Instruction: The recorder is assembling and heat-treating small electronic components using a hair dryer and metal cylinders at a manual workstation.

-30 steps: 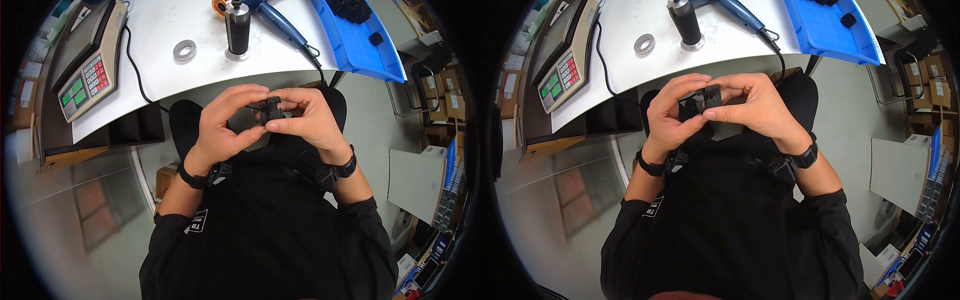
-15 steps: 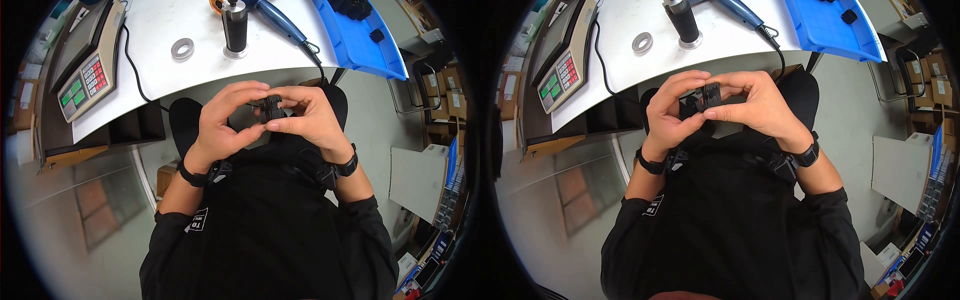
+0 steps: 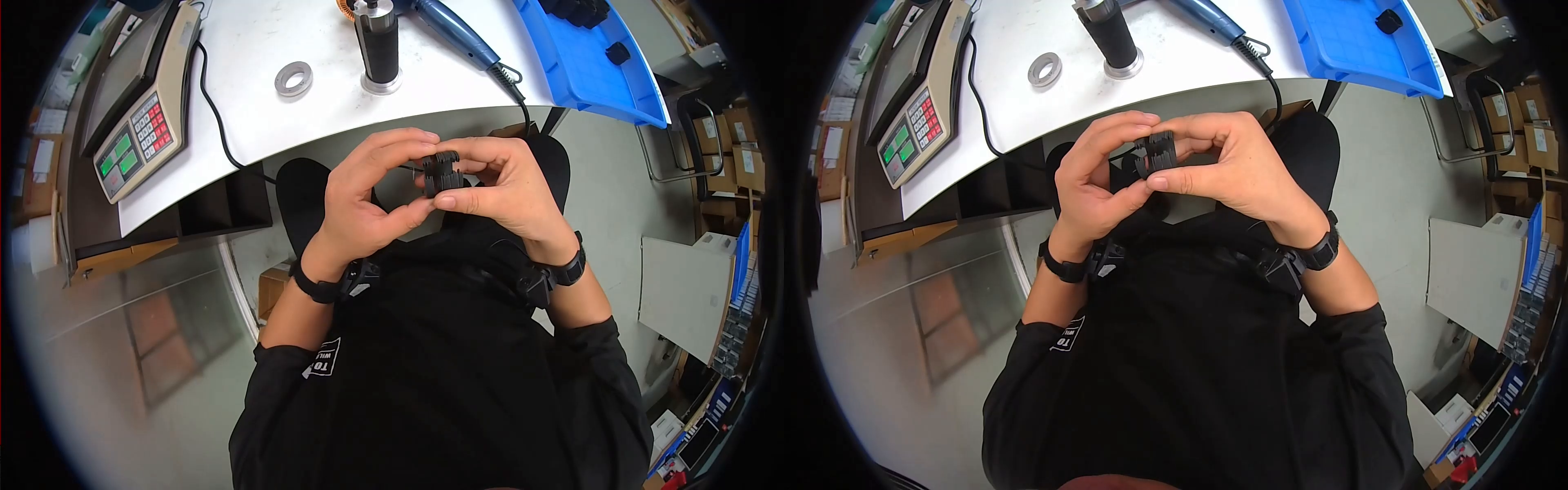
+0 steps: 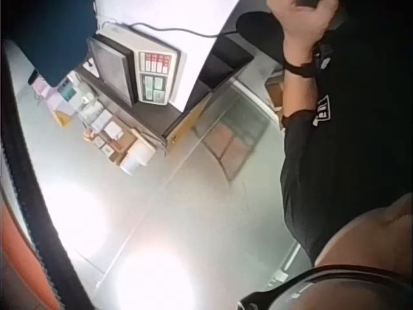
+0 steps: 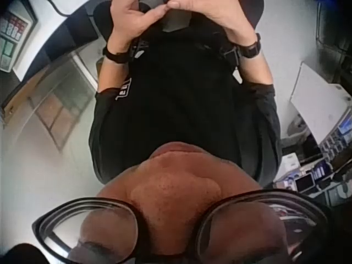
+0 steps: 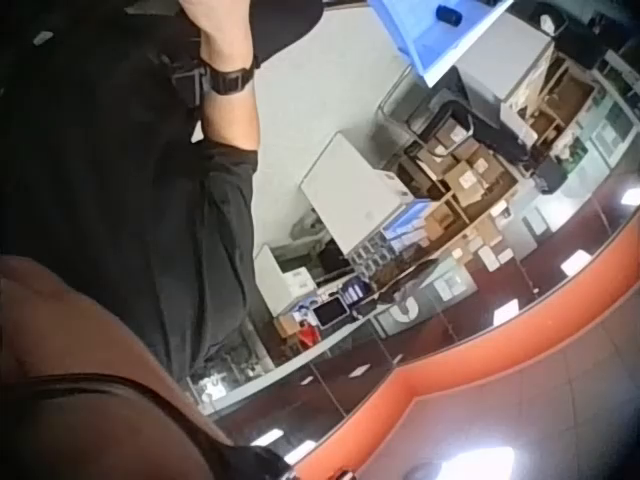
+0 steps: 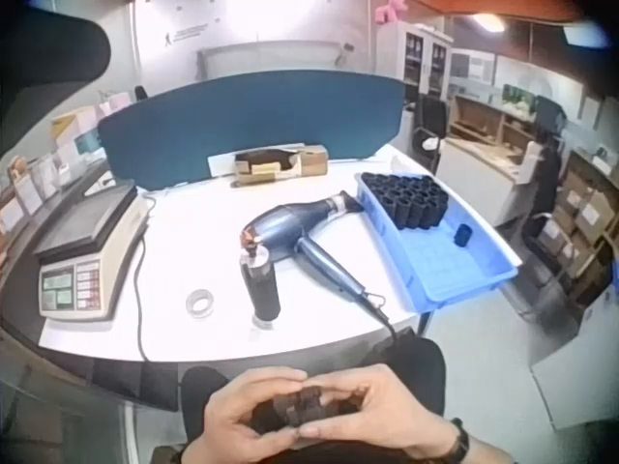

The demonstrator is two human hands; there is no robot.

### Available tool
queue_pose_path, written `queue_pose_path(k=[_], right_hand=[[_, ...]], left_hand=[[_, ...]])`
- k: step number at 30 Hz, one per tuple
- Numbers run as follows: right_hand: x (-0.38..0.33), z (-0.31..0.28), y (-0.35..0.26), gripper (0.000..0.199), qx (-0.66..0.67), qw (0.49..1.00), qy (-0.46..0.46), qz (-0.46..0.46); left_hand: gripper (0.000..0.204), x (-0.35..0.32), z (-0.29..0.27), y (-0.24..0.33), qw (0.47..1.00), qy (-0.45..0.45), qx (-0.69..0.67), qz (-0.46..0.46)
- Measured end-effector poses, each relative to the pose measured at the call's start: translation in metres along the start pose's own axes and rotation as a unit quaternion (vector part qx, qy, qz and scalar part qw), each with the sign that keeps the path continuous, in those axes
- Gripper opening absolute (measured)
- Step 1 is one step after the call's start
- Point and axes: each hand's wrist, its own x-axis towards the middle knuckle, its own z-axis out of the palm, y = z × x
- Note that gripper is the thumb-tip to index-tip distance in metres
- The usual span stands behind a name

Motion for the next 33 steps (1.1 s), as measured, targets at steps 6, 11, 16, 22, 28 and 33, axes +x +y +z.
queue_pose_path(k=[6, 11, 16, 22, 28, 33], right_hand=[[0.0, -0.003, -0.001, 0.048, 0.001, 1.0, -0.003, 0.004], [0.002, -0.004, 0.002, 0.048, 0.007, 1.0, 0.002, 0.005], [0.002, -0.005, 0.0, 0.048, -0.022, 1.0, 0.0, -0.008], [0.005, -0.003, -0.005, 0.048, -0.03, 0.999, 0.004, -0.009], [0.008, -0.001, -0.007, 0.05, -0.033, 0.999, -0.01, -0.018], [0.011, 0.003, -0.01, 0.052, -0.043, 0.999, -0.014, -0.03]], left_hand=[[0.05, 0.002, 0.001, -0.002, 0.999, -0.002, 0.032, 0.019], [0.051, 0.004, 0.002, 0.0, 0.997, -0.006, 0.072, 0.026], [0.05, 0.006, 0.003, 0.0, 0.996, 0.0, 0.08, 0.036], [0.052, 0.01, 0.003, 0.004, 0.996, 0.024, 0.079, 0.044], [0.051, 0.012, 0.0, 0.004, 0.994, 0.036, 0.078, 0.07], [0.051, 0.011, -0.004, 0.0, 0.993, 0.048, 0.067, 0.081]])
